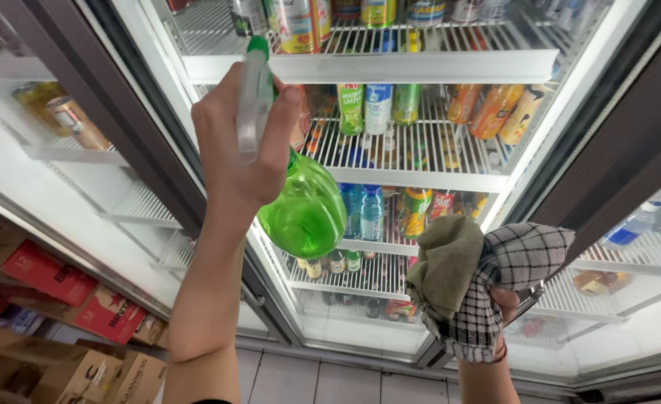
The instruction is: The person cleans a glass refrigerator door and its interior shelves using a spray bottle and cloths.
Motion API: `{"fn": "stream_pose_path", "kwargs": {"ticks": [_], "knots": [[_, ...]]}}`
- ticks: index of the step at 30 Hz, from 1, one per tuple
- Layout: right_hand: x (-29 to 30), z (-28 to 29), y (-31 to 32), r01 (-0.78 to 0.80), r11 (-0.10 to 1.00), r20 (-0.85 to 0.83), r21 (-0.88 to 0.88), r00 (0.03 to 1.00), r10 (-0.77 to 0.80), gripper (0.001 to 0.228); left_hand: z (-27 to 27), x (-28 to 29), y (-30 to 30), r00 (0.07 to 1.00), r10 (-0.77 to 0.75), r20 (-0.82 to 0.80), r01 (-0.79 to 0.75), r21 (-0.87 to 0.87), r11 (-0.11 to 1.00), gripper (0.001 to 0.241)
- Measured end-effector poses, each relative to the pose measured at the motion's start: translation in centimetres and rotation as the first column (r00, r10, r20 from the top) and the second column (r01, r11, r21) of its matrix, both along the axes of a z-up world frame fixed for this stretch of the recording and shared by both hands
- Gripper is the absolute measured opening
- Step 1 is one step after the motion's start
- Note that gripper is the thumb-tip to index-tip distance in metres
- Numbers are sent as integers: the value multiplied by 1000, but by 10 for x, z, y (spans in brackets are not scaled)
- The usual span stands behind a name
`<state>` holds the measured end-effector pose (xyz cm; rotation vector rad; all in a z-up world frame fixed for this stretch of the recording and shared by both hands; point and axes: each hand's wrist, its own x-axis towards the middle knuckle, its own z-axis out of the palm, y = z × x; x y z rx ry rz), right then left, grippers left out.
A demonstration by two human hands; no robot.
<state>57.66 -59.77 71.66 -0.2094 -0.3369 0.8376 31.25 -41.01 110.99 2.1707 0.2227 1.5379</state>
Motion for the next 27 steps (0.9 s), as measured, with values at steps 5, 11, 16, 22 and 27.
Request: {"fn": "stream_pose_path", "kwargs": {"ticks": [5, 11, 16, 22, 27], "knots": [[-22, -17, 2, -22, 999, -10, -31, 1000, 22, 66, -48, -40, 20, 994, 105, 5, -105, -38, 994, 23], [-38, -23, -24, 27, 998, -14, -61, 1000, -28, 66, -134, -20, 7, 980, -115, -162, 89, -159, 983, 31], [-54, -28, -56, 95, 992, -25, -84, 995, -97, 66, -205, 31, -32, 890, -379, -254, 366, -99, 925, 35], [-71, -33, -97, 199, 975, -35, -101, 978, -204, 65, -263, 65, -69, 707, -650, -279, 587, -282, 759, 36], [-90, -39, -101, 232, 967, -39, -110, 971, -237, 65, -295, 48, -64, 729, -603, -324, 519, -311, 796, 38]]}}
